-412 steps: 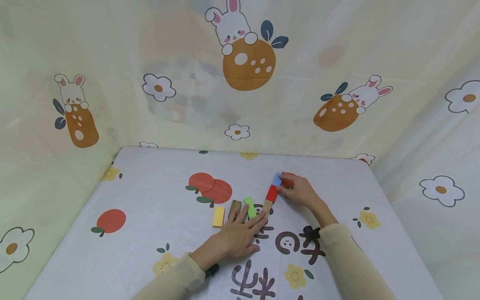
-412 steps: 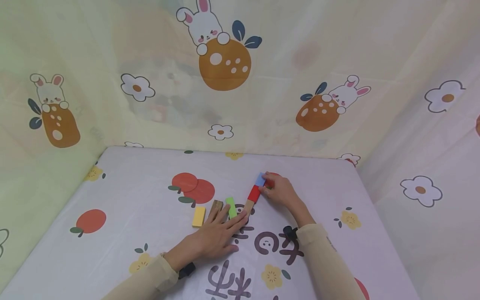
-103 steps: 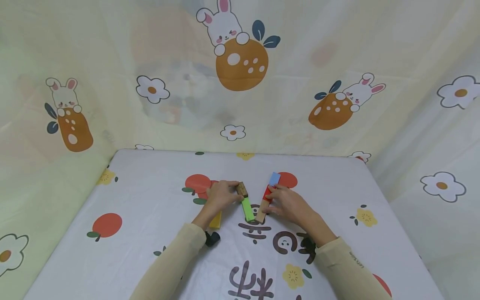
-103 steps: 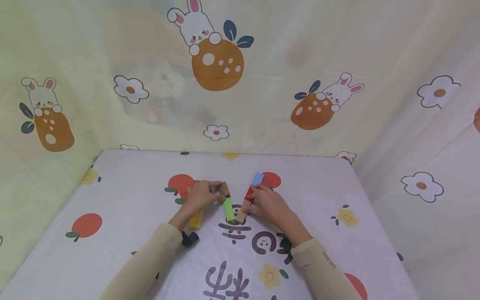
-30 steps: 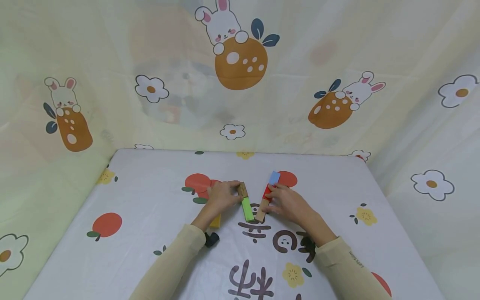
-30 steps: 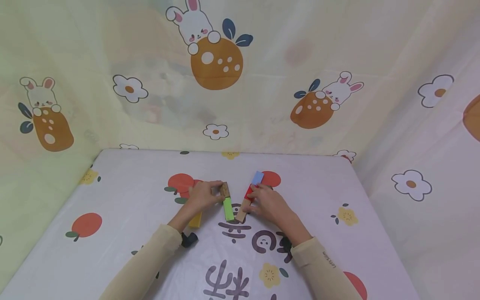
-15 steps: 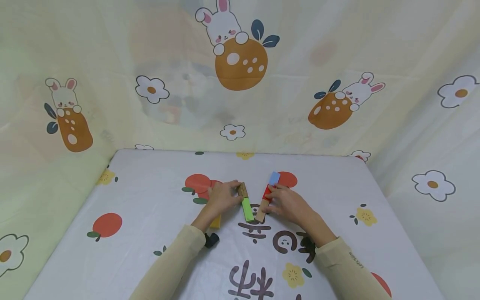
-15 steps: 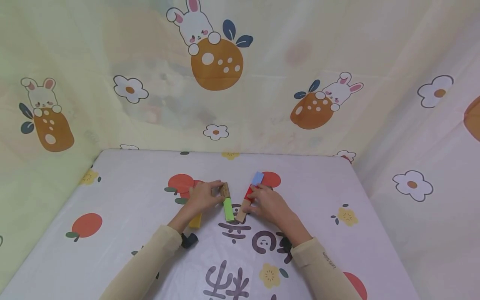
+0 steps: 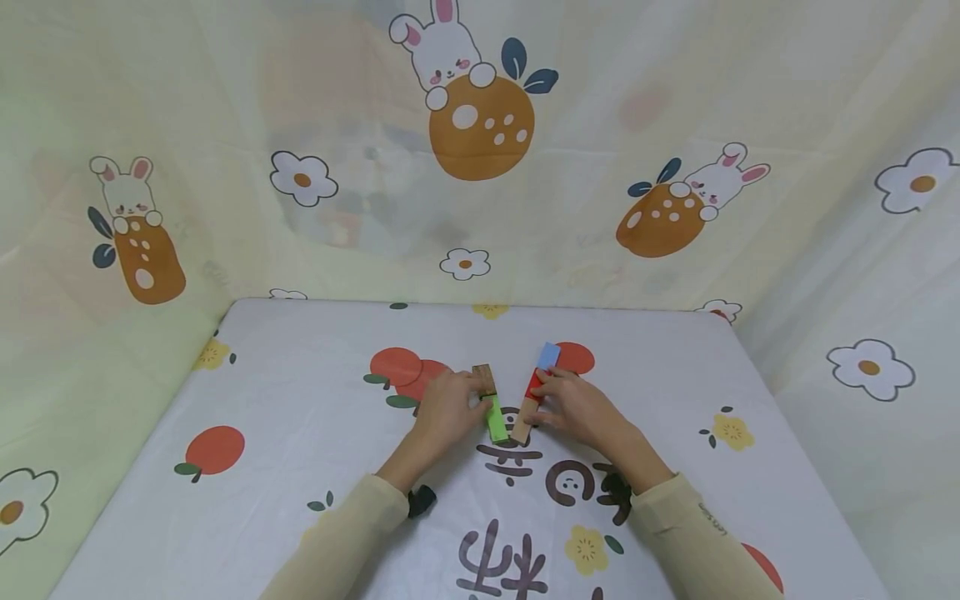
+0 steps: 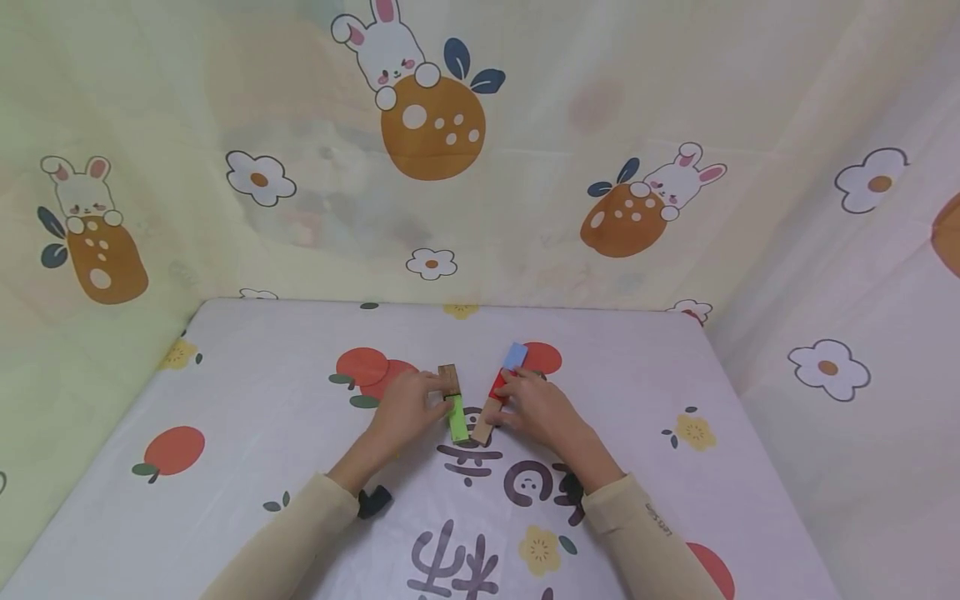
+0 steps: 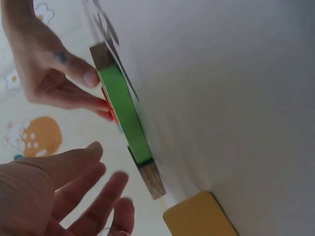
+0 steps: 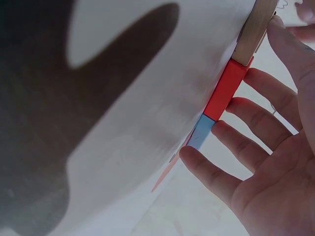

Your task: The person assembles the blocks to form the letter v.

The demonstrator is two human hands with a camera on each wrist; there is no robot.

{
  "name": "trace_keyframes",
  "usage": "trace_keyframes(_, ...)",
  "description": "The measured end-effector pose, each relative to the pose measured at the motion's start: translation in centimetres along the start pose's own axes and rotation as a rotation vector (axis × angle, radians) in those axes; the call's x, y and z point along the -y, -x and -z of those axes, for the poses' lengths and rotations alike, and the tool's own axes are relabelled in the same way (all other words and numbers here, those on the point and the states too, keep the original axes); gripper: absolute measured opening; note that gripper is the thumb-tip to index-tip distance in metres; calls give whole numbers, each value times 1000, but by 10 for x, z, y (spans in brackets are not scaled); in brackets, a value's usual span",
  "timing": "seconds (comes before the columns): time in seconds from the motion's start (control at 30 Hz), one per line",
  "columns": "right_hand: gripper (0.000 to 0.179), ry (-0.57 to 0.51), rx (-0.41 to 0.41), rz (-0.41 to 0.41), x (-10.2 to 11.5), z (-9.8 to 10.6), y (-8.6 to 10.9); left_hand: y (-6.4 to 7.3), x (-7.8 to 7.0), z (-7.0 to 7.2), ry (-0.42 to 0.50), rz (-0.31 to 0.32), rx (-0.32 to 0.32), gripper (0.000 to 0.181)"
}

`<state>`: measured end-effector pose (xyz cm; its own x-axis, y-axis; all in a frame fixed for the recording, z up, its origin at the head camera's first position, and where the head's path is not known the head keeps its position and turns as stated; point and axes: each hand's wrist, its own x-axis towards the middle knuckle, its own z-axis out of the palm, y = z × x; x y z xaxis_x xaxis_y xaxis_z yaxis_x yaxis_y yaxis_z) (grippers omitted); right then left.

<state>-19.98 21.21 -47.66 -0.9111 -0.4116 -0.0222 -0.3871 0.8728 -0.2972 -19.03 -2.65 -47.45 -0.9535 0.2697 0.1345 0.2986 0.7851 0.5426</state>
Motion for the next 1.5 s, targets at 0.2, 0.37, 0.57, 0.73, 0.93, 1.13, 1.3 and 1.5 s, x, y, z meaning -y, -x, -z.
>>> trace_keyframes(0.2, 54, -8, -10, 13, -1, 1, 1, 14, -4, 4, -29, -8, 89, 8)
trace_keyframes(0.37, 55, -9, -9, 12, 0, 1, 0, 16, -3, 3, -42, 14, 180, 15)
trace_keyframes(0.57, 54, -11, -13, 7, 0, 0, -1, 15, -3, 4, -10, 28, 215, 16)
trace_keyframes(0.73, 54, -8, -13, 10, -1, 1, -1, 15, -4, 4, 4, 35, 218, 17)
trace_keyframes(0.93, 55, -3, -8, 6, 0, 1, -1, 14, -2, 4, 14, 35, 212, 14)
trace_keyframes(1.13, 55, -4, 0, 3, 0, 2, -1, 13, 11, 16, 73, 26, 229, 32)
trace_keyframes(1.3, 54, -9, 0, 5, -1, 1, 0, 18, 32, 29, 137, 49, 225, 46)
trace_keyframes(1.5, 52, -13, 9, 3, 1, -1, 1, 29, 62, 42, 228, 24, 250, 55)
